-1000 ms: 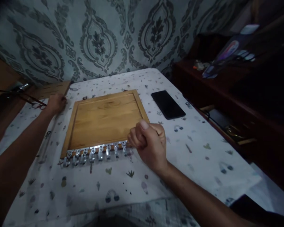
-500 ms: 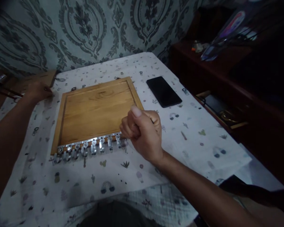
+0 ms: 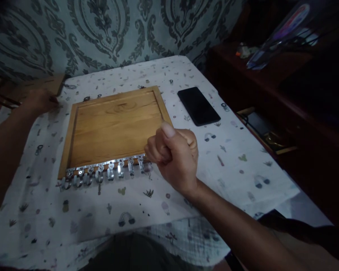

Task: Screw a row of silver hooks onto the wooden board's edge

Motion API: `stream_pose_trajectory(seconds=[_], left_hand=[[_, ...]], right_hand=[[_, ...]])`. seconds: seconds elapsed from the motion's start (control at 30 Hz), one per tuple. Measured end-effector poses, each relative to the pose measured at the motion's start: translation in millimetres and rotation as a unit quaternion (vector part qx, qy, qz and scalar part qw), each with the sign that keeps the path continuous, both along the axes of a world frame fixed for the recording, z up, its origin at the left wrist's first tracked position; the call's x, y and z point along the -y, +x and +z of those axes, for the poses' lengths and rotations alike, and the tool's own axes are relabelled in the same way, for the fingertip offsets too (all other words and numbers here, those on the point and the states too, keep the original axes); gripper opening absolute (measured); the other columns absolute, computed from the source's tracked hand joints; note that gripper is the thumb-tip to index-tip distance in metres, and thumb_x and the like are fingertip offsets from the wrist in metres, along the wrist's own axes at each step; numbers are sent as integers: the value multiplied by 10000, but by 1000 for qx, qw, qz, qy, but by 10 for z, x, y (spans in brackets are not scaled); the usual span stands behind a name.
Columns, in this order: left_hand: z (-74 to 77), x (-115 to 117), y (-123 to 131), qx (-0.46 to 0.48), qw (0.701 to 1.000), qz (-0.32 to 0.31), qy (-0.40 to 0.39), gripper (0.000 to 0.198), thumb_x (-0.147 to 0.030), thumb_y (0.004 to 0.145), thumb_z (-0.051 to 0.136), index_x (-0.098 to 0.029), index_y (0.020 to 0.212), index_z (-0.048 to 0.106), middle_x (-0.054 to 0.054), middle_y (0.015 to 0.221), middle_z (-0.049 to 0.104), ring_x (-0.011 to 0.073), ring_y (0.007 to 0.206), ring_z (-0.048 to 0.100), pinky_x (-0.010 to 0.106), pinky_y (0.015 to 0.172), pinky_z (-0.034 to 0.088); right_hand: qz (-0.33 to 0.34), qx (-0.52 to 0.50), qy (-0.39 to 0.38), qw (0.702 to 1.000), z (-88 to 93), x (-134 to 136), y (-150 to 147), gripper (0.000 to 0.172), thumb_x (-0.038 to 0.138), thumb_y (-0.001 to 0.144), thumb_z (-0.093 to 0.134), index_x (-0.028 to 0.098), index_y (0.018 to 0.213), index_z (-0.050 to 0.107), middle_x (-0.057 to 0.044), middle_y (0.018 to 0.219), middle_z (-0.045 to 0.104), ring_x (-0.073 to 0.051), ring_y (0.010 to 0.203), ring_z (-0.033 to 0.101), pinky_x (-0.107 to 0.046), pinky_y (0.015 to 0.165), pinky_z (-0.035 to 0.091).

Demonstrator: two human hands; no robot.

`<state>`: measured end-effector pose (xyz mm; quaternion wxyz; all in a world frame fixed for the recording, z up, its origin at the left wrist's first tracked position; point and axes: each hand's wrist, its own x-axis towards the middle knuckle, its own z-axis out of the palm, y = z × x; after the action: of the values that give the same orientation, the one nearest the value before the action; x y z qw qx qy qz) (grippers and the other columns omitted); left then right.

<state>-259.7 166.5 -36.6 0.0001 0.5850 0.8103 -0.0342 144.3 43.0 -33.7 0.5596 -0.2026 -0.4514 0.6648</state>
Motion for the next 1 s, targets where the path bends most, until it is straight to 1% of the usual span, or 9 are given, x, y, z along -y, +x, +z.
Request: stream_pose_trajectory(seconds=[0.13,0.3,0.43,0.5,0.57,0.63,0.7,0.8,1.0], left_hand=[[30,53,71,-18,997,74,-21,354,-346,895,577,-141,1184,571,90,1206,592,233,1074,592,441,906,521],[125,208,302,33,995,90,40,335,-347,892,581,-125,1143,591,77,1172,610,242,1079,591,442,921,510],[181,491,792,159,983,10,90,267,-253,852,544,-89,1047,621,45,943,654,230,953,633,414,885,511],[183,677,1145,240,966,-59,75,266,-312,764,571,-136,947,651,1,860,660,206,918,640,373,885,504],[175,862,1518,316,939,-132,27,255,-396,688,593,-202,834,668,-16,843,677,176,867,647,312,828,521],[167,1016,1853,366,910,-187,-47,214,-442,633,629,-267,744,682,-20,756,685,153,717,643,266,655,534],[161,1110,2103,440,852,-239,-152,121,-402,700,612,-304,734,675,-29,669,663,125,588,605,233,515,486],[148,1133,2294,502,795,-260,-220,76,-293,777,591,-314,750,658,-34,673,657,112,575,596,218,480,457],[73,1039,2356,506,789,-259,-235,78,-270,812,601,-276,809,678,-2,799,709,165,748,670,284,641,539]], right_hand=[[0,4,-9,1000,8,3,-2,634,442,799,641,176,428,202,70,378,108,-42,323,125,-235,343,114],[3,-9,-14,1000,22,-3,0,606,360,778,658,171,431,199,69,383,106,-42,327,116,-236,347,105],[12,4,-25,1000,25,-12,15,618,382,799,647,170,435,194,67,384,102,-45,331,129,-234,354,126],[7,-6,-24,1000,27,-12,17,616,370,791,657,169,446,187,67,396,101,-46,339,127,-229,355,129],[-1,-17,-22,1000,35,-10,16,607,336,787,661,165,456,182,67,408,101,-46,345,124,-223,353,131],[-7,-12,-29,999,47,-10,16,601,304,800,648,157,457,177,64,410,108,-44,345,131,-222,351,138],[-12,-6,-42,999,56,-15,25,621,315,810,640,149,444,166,61,400,112,-40,339,141,-228,348,137],[-3,9,-69,998,54,-27,62,669,406,813,641,150,413,170,61,373,140,-35,330,180,-238,346,163],[-8,-4,-54,998,27,-18,130,652,466,868,590,160,375,293,59,384,259,-37,358,258,-237,375,231]])
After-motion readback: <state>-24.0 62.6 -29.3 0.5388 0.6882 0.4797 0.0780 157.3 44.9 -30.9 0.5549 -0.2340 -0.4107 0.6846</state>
